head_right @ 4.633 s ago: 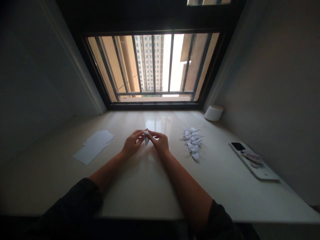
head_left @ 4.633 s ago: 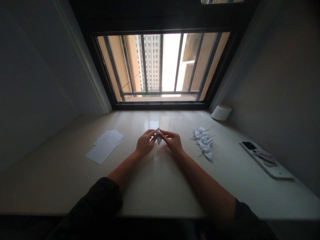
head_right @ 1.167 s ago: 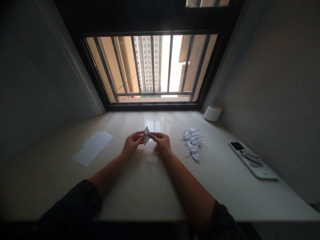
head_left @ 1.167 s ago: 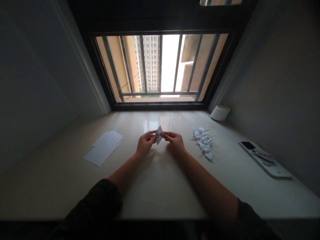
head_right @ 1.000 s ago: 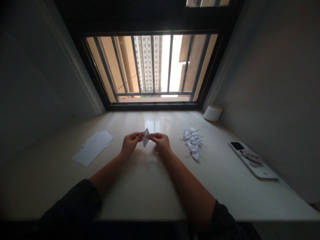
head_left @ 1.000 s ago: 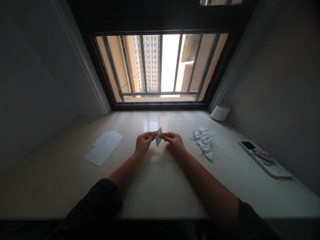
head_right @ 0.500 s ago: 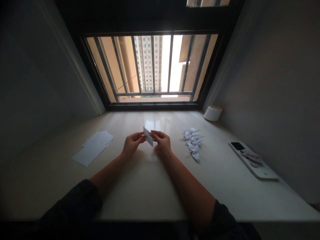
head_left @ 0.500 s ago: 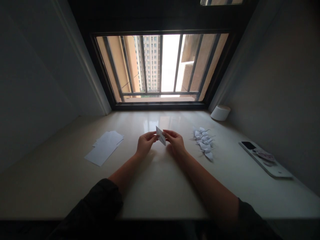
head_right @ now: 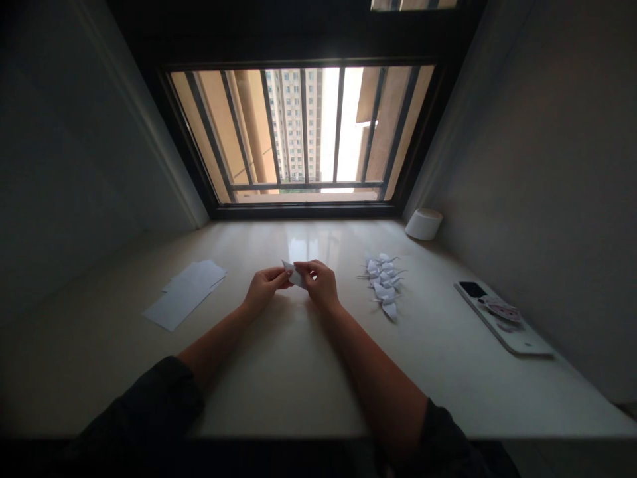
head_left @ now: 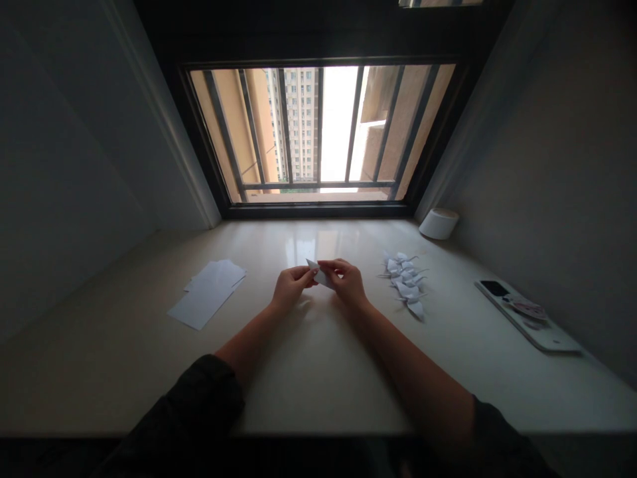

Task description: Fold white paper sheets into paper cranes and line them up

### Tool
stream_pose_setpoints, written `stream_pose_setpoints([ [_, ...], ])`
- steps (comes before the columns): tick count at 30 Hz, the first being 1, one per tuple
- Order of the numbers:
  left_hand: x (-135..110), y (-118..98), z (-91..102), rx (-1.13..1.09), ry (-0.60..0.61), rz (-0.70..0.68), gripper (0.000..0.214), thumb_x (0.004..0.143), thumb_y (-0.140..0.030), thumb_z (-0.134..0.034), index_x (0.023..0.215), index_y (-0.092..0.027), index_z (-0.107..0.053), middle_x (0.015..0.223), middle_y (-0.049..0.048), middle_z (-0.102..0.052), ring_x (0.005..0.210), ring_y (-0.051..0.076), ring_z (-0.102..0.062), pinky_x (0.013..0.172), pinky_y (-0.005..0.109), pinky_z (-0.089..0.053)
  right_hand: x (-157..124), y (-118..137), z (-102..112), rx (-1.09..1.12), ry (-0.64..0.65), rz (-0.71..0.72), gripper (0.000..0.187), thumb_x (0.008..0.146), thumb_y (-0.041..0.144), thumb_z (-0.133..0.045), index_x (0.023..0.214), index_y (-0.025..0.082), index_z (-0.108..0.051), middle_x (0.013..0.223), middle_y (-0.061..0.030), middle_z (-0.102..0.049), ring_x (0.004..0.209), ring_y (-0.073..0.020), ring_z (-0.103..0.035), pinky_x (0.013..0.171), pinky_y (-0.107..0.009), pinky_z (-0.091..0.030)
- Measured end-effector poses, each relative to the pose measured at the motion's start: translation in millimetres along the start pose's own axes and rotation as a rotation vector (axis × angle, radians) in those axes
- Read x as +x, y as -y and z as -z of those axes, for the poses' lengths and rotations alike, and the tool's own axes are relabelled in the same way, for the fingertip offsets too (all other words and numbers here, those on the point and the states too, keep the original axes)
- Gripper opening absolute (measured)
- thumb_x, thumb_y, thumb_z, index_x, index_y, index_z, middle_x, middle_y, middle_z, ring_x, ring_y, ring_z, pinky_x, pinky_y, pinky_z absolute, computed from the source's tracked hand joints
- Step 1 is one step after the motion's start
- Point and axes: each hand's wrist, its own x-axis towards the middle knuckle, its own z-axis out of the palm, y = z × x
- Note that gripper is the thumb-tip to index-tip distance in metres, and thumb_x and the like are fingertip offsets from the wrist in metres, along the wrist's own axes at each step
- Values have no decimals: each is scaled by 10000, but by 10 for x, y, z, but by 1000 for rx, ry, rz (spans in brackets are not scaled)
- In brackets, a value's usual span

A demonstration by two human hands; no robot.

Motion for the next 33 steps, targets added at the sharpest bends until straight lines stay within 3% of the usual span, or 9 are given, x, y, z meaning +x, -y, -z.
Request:
stream_pose_setpoints([
  [4,3,-4,4,-14,-38,7,365,647,-460,-703,804,-131,-720,699,70,-683,667,181,-626,688,319,-505,-16,31,-1,-74,56,91,215,774,340,-569,900,257,-722,844,-47,-659,755,-176,-586,661,-304,-464],
  [9,11,-32,4,-71,-104,6,357,611,-447,-731,796,-141,-716,725,70,-690,693,186,-628,681,311,-494,-11,-23,-44,150,94,-164,412,692,454,-650,1027,216,-673,836,-52,-666,672,-159,-591,579,-281,-478],
  [14,12,-42,13,-45,-129,-14,325,631,-438,-713,794,-156,-715,768,64,-691,732,183,-621,682,299,-484,-15,-47,-48,189,193,-308,376,650,511,-673,790,164,-709,655,-47,-670,587,-159,-605,512,-253,-444],
  [20,5,-46,-5,-81,-145,31,320,644,-462,-690,747,-160,-703,719,53,-674,676,167,-604,618,266,-462,-13,-31,-52,245,214,-293,368,591,507,-715,692,153,-706,607,-49,-670,543,-151,-596,520,-253,-445],
  [27,-21,-87,-2,60,-101,-105,312,667,-452,-682,806,-175,-713,764,47,-687,714,171,-598,617,255,-445,-27,-44,-63,283,193,-301,381,592,517,-716,705,153,-717,628,-63,-678,565,-168,-603,557,-283,-472],
  [33,-6,-97,17,-36,-119,-8,311,644,-433,-708,817,-175,-728,800,63,-699,733,169,-605,642,258,-432,-43,-51,-95,303,187,-191,340,615,500,-706,733,181,-724,636,-44,-671,564,-163,-589,565,-290,-468],
])
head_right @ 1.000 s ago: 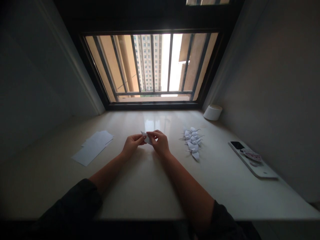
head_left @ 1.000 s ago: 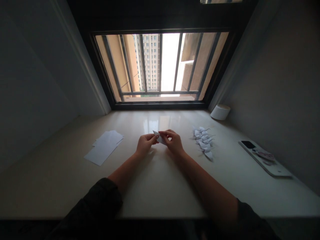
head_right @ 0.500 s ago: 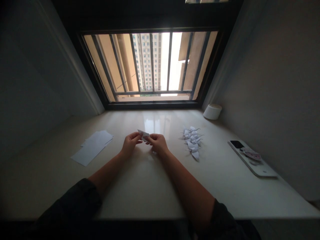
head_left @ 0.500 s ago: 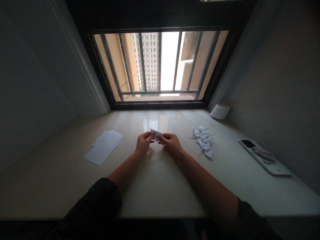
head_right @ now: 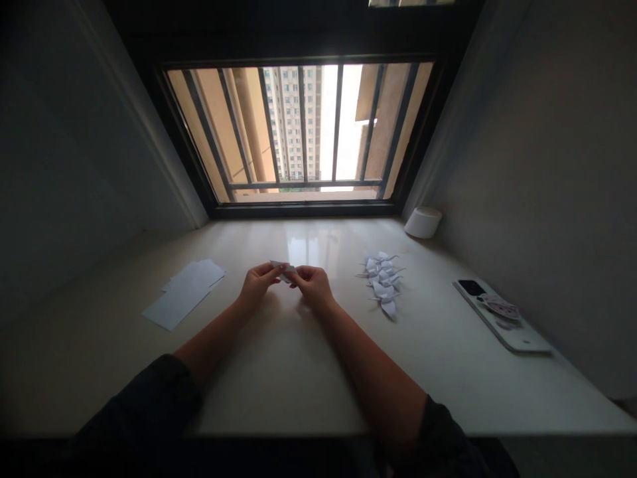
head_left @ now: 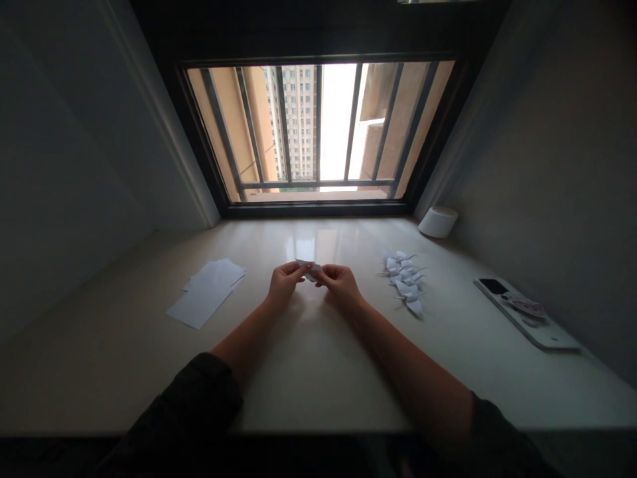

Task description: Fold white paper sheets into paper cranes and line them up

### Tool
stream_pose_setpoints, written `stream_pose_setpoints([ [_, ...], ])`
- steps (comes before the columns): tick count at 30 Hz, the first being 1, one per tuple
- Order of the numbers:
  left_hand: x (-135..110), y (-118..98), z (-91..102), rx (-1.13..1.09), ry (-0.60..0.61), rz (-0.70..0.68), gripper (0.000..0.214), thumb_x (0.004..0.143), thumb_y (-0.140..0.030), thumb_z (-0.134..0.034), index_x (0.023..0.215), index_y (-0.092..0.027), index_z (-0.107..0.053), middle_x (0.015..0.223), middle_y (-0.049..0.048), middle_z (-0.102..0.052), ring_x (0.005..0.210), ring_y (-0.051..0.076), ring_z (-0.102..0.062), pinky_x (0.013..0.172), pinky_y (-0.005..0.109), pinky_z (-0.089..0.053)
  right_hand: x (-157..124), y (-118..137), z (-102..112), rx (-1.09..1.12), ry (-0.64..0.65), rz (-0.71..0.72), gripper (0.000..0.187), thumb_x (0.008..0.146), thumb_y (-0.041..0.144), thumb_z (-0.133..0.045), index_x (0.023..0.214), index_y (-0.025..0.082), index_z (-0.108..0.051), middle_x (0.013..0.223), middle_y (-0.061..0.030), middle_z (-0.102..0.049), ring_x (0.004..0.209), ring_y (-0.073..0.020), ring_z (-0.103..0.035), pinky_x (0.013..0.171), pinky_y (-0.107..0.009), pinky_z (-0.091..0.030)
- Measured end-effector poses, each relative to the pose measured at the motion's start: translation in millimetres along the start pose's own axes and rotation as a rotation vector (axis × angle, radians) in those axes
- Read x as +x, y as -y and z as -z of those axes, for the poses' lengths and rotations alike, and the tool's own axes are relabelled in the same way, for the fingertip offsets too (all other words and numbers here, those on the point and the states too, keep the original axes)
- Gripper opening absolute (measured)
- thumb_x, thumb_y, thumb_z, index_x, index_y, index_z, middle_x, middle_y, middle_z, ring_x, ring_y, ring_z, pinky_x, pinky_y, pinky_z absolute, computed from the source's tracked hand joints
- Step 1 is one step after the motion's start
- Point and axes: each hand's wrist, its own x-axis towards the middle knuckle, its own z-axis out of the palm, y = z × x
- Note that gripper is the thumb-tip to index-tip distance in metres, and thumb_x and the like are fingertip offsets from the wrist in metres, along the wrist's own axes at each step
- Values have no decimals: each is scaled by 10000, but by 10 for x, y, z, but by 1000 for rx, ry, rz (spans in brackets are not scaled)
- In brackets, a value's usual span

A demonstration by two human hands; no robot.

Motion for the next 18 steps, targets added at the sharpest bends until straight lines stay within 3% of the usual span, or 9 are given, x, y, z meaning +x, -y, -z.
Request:
stream_pose_setpoints([
  [10,28,-13,38,-142,-74,90,358,612,-409,-717,903,-201,-727,973,85,-680,889,208,-592,678,260,-438,4,-55,41,-62,-20,18,329,633,479,-702,741,169,-727,611,-46,-664,549,-167,-586,565,-303,-468],
  [18,17,-31,26,-185,-82,121,366,620,-436,-721,887,-186,-725,910,83,-668,828,185,-578,660,241,-433,7,-57,40,-70,-1,11,320,647,459,-698,728,150,-714,627,-48,-666,540,-148,-574,552,-278,-467],
])
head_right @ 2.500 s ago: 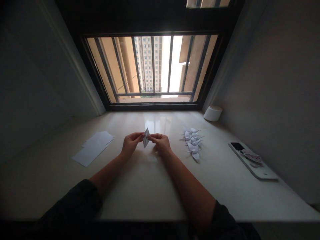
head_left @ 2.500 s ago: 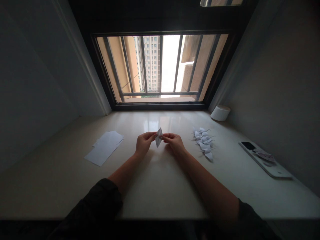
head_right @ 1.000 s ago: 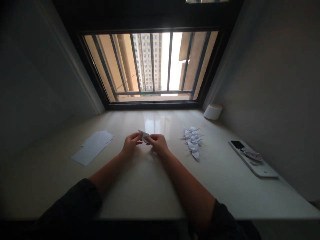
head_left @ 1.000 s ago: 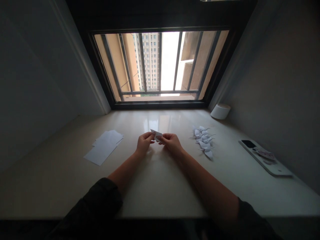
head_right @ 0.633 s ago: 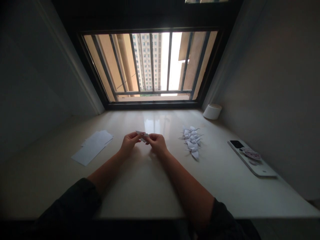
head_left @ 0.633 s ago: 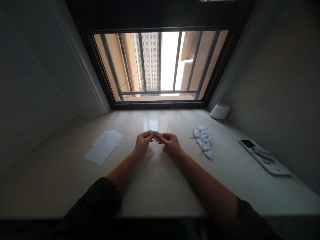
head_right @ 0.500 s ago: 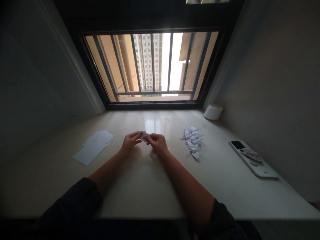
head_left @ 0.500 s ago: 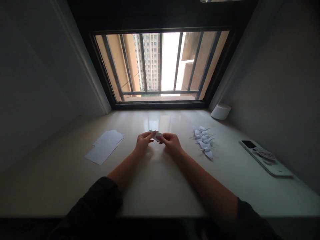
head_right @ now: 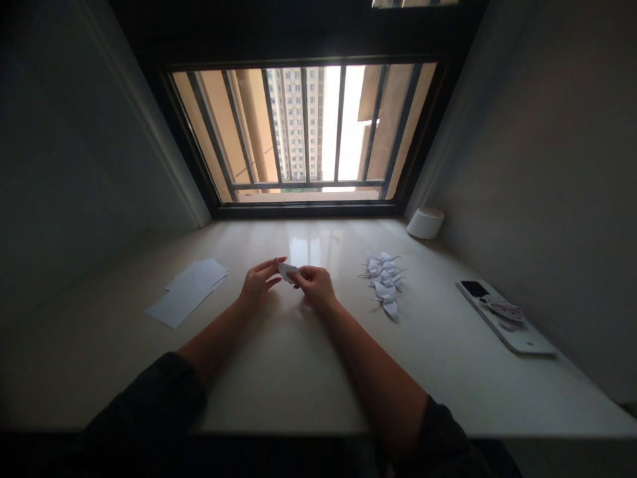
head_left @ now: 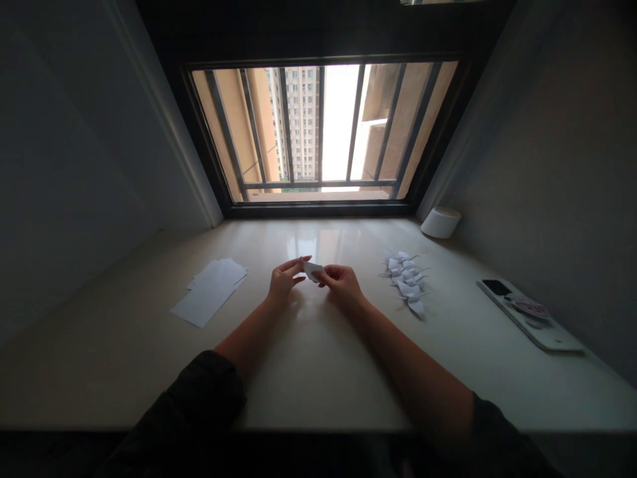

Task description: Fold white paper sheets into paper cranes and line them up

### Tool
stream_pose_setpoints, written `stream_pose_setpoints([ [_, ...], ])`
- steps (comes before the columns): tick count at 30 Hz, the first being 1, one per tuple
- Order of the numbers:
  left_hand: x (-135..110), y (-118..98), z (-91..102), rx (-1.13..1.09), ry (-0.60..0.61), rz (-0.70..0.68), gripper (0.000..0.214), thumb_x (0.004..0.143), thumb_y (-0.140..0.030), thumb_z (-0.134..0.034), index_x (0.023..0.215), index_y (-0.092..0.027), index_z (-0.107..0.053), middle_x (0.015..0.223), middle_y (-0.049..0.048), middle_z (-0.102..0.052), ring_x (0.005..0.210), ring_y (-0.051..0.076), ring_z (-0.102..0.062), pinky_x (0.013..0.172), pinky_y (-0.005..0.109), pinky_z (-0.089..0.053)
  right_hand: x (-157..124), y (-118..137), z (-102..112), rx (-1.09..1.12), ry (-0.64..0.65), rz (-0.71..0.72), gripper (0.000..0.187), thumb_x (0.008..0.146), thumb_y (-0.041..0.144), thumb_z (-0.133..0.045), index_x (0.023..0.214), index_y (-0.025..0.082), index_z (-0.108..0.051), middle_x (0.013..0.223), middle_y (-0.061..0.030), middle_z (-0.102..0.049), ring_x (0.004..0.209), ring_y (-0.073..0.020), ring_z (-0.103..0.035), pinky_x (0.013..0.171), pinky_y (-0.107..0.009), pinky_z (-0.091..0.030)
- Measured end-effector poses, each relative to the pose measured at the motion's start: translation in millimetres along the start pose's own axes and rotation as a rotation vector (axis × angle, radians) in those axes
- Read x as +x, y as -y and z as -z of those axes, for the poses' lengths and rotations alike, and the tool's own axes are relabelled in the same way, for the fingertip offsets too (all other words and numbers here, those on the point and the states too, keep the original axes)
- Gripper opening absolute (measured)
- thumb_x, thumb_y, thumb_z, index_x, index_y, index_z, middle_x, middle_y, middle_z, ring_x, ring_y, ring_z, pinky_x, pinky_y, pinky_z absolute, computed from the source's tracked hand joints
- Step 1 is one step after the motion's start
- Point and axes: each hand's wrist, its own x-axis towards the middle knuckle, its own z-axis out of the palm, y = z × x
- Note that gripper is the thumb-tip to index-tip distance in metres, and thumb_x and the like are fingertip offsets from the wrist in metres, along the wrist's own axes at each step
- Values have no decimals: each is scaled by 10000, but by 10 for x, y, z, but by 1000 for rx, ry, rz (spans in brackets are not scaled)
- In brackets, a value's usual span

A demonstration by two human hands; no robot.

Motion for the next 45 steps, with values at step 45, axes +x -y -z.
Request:
stream_pose_setpoints([
  [45,-70,101,-71,198,139,-155,347,672,-466,-681,792,-144,-728,753,85,-693,747,210,-636,721,332,-478,-28,164,-44,119,-66,-44,290,642,440,-712,651,153,-676,600,-25,-646,550,-134,-567,564,-260,-443],
])
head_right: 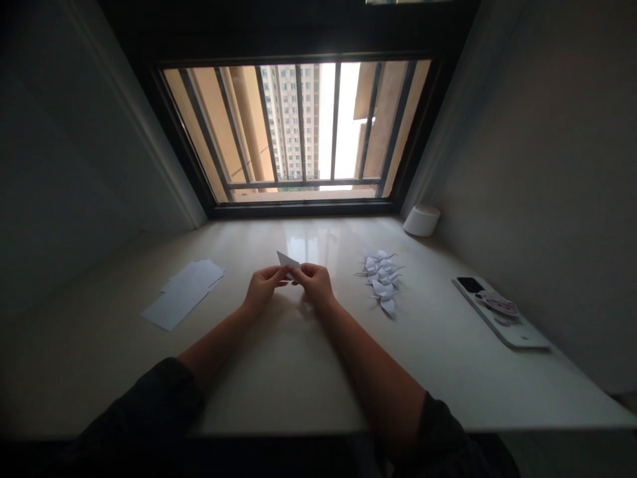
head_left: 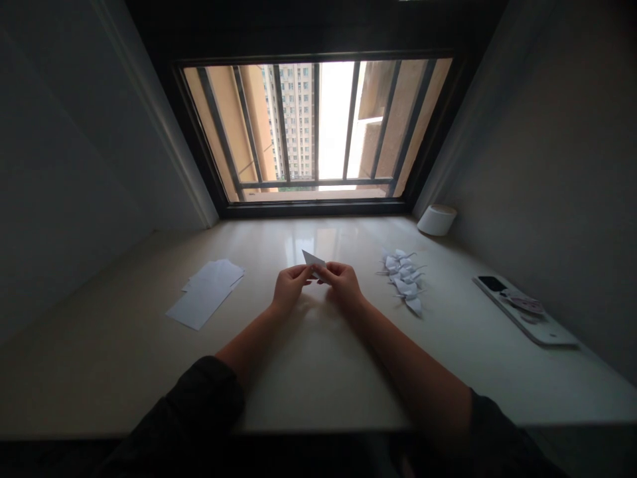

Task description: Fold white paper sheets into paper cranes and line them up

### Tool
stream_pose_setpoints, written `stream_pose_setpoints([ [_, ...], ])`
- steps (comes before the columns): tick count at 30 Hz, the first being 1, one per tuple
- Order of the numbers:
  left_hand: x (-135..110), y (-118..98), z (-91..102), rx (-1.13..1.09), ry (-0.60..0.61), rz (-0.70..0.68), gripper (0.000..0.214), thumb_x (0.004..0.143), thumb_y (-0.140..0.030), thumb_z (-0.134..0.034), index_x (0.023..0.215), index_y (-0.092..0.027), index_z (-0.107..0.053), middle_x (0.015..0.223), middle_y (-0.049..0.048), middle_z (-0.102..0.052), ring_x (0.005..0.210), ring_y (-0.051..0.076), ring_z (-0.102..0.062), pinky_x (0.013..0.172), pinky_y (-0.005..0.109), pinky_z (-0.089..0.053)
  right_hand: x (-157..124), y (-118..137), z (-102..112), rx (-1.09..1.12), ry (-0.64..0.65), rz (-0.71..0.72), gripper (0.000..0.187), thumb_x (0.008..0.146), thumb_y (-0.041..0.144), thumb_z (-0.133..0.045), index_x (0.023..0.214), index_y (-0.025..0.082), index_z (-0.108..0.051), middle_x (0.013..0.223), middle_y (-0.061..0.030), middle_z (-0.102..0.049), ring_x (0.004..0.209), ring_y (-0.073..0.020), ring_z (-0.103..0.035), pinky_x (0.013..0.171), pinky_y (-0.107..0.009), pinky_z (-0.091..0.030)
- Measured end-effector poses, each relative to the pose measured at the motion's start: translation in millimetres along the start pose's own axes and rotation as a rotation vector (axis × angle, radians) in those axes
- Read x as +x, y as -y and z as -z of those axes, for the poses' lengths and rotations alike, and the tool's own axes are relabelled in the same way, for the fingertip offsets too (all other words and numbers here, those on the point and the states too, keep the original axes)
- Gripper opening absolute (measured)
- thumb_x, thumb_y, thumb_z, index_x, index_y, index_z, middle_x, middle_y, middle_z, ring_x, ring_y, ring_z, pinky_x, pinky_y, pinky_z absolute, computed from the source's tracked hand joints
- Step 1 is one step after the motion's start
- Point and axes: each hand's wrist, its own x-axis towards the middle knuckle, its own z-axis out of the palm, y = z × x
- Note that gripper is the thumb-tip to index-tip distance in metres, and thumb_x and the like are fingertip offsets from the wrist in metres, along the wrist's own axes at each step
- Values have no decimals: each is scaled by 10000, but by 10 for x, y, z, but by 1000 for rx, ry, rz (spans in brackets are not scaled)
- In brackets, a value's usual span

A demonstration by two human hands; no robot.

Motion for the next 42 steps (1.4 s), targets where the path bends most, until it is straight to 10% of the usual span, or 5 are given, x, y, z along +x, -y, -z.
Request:
stream_pose_setpoints([
  [31,104,-34,84,-338,-385,121,403,648,-480,-697,876,-147,-691,978,117,-682,874,194,-632,777,310,-469,-12,-146,-1,-151,101,4,350,640,499,-689,670,150,-686,627,-59,-675,547,-158,-596,550,-275,-481],
  [42,7,-37,7,63,-168,48,351,632,-467,-711,812,-166,-733,816,104,-706,804,230,-636,727,316,-444,-11,-61,28,-338,-299,254,321,753,465,-607,915,210,-719,901,-68,-658,719,-169,-594,628,-299,-502],
])
